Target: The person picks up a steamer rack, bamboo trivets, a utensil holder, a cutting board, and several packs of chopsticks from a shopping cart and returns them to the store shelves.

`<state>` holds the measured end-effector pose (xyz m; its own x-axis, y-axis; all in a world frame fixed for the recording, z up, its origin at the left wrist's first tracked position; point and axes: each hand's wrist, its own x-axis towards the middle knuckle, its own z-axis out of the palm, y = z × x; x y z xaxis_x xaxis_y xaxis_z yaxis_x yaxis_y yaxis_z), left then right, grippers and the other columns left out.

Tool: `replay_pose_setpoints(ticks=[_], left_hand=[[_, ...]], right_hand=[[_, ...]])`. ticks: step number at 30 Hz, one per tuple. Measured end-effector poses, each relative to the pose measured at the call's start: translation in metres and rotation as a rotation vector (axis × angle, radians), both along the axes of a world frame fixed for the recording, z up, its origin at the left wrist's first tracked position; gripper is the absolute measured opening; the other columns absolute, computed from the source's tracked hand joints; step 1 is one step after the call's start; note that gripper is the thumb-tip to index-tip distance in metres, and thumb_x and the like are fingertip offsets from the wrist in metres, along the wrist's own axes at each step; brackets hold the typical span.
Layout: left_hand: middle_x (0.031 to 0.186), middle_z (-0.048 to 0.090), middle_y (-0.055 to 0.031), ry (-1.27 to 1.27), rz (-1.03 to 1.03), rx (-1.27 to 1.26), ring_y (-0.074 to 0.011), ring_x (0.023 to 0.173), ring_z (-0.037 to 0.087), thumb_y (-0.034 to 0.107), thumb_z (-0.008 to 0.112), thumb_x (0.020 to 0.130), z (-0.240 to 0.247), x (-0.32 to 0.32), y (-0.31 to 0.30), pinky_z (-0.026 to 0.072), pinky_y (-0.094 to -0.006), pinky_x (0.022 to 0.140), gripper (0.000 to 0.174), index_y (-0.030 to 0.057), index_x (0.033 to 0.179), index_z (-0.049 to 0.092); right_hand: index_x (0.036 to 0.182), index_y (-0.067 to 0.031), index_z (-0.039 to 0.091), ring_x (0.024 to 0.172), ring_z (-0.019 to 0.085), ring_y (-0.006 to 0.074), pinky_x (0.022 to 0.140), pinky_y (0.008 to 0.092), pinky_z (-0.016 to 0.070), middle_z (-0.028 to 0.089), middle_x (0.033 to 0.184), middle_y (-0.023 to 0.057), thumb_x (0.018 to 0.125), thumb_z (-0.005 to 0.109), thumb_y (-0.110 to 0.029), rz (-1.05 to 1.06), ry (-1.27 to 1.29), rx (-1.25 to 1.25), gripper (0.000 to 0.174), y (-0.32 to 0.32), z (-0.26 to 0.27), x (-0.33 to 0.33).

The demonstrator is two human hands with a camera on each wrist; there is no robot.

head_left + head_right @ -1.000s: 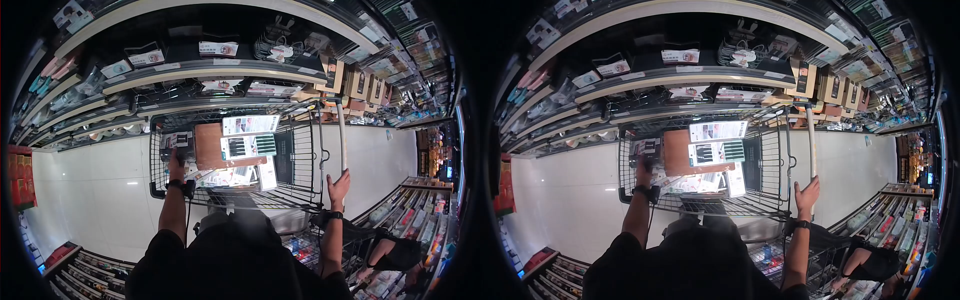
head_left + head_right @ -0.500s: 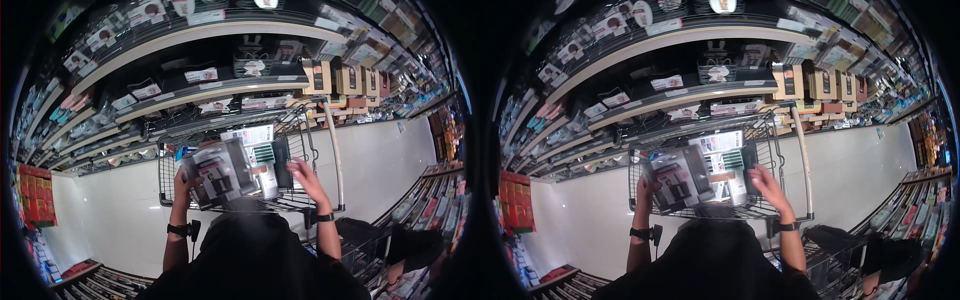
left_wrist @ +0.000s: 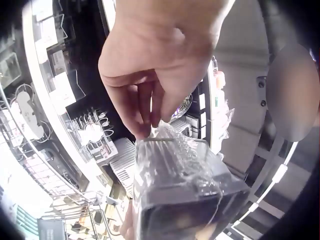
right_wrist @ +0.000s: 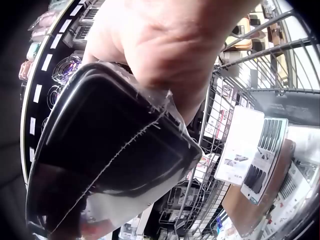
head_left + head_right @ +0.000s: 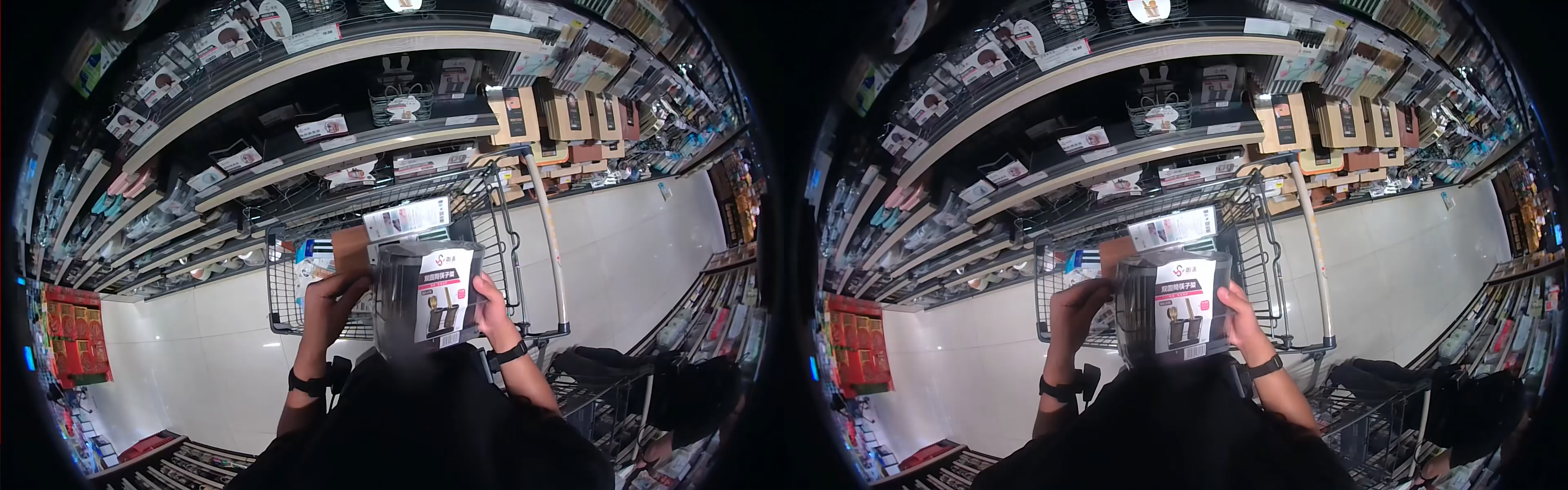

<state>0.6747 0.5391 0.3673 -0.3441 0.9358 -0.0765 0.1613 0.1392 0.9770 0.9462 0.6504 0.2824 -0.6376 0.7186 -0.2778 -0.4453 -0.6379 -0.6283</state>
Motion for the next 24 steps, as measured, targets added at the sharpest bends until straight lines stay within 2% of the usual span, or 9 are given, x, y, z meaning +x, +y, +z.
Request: replay_pose_setpoints(ticks=[2, 11, 15, 17, 18, 19, 21, 22, 24], left_hand=[[0.087, 0.073, -0.0073, 0.199, 0.010, 0.042, -0.0137, 0.081, 0.070, 0.004, 0.069, 0.088, 0.009, 0.004, 0.003, 0.0531, -0.0263, 0.075, 0.013, 0.0018, 0.100, 0.073], [0.086, 0.073, -0.0077, 0.400, 0.011, 0.098, -0.0138, 0.076, 0.069, -0.002, 0.069, 0.084, 0.014, 0.010, 0.008, 0.0528, -0.0258, 0.071, 0.011, 0.0010, 0.094, 0.073], [0.086, 0.073, -0.0093, 0.395, 0.037, 0.083, -0.0158, 0.078, 0.071, 0.002, 0.072, 0.083, 0.002, 0.011, 0.010, 0.0536, -0.0265, 0.071, 0.012, 0.0000, 0.095, 0.072], [0.096, 0.073, -0.0098, -0.007, 0.109, -0.036, -0.0144, 0.089, 0.069, 0.001, 0.070, 0.085, -0.021, 0.010, 0.011, 0.0530, -0.0274, 0.078, 0.019, -0.0015, 0.104, 0.071], [0.117, 0.067, -0.0119, -0.329, 0.046, -0.056, -0.0170, 0.106, 0.064, 0.003, 0.073, 0.082, -0.045, 0.003, 0.009, 0.0515, -0.0293, 0.089, 0.046, -0.0017, 0.126, 0.059], [0.117, 0.067, -0.0119, -0.330, 0.036, -0.052, -0.0170, 0.106, 0.064, 0.003, 0.073, 0.082, -0.054, 0.007, 0.008, 0.0515, -0.0293, 0.089, 0.046, -0.0017, 0.126, 0.059], [0.131, 0.058, -0.0145, -0.185, -0.140, 0.008, -0.0218, 0.115, 0.060, 0.005, 0.079, 0.075, -0.063, 0.016, 0.009, 0.0490, -0.0320, 0.097, 0.076, -0.0008, 0.141, 0.042], [0.136, 0.053, -0.0144, -0.049, -0.209, -0.077, -0.0246, 0.121, 0.056, 0.004, 0.082, 0.068, -0.049, 0.021, 0.010, 0.0480, -0.0349, 0.100, 0.093, 0.0005, 0.147, 0.032], [0.130, 0.056, -0.0128, -0.111, -0.177, -0.087, -0.0234, 0.117, 0.058, 0.003, 0.083, 0.069, -0.045, 0.024, 0.017, 0.0494, -0.0350, 0.098, 0.087, 0.0005, 0.142, 0.037]], right_hand=[[0.138, 0.0021, 0.043, 0.113, 0.061, 0.0240, 0.097, 0.0370, 0.0499, 0.060, 0.126, 0.0155, 0.089, 0.064, -0.027, -0.013, -0.025, 0.026, 0.061, -0.001, 0.002, 0.004], [0.135, 0.0034, 0.043, 0.109, 0.062, 0.0217, 0.093, 0.0348, 0.0518, 0.060, 0.123, 0.0146, 0.089, 0.065, -0.021, -0.036, -0.030, 0.093, 0.057, 0.002, 0.014, 0.004], [0.137, 0.0026, 0.042, 0.118, 0.056, 0.0193, 0.101, 0.0345, 0.0453, 0.058, 0.128, 0.0116, 0.085, 0.071, -0.013, -0.004, -0.021, 0.150, 0.061, 0.002, 0.013, 0.010], [0.137, 0.0014, 0.042, 0.117, 0.057, 0.0189, 0.100, 0.0339, 0.0453, 0.058, 0.128, 0.0104, 0.086, 0.070, -0.011, -0.008, 0.009, 0.161, 0.059, 0.007, 0.015, 0.009], [0.137, 0.0011, 0.043, 0.117, 0.057, 0.0187, 0.100, 0.0337, 0.0452, 0.058, 0.128, 0.0104, 0.087, 0.070, -0.010, -0.014, 0.011, 0.157, 0.058, 0.008, 0.016, 0.007], [0.137, 0.0009, 0.043, 0.116, 0.057, 0.0185, 0.100, 0.0335, 0.0451, 0.058, 0.128, 0.0104, 0.087, 0.069, -0.010, -0.020, 0.014, 0.152, 0.057, 0.009, 0.016, 0.005], [0.137, 0.0001, 0.044, 0.116, 0.057, 0.0172, 0.100, 0.0330, 0.0452, 0.059, 0.127, 0.0099, 0.090, 0.066, -0.009, -0.042, 0.018, 0.128, 0.053, 0.010, 0.020, -0.002], [0.137, 0.0000, 0.044, 0.116, 0.056, 0.0167, 0.100, 0.0326, 0.0454, 0.058, 0.128, 0.0096, 0.091, 0.066, -0.009, -0.031, -0.024, 0.121, 0.052, 0.012, 0.023, -0.003], [0.134, 0.0022, 0.045, 0.112, 0.059, 0.0162, 0.098, 0.0322, 0.0473, 0.060, 0.125, 0.0096, 0.091, 0.067, -0.013, -0.001, -0.137, 0.169, 0.051, 0.017, 0.029, -0.004]])
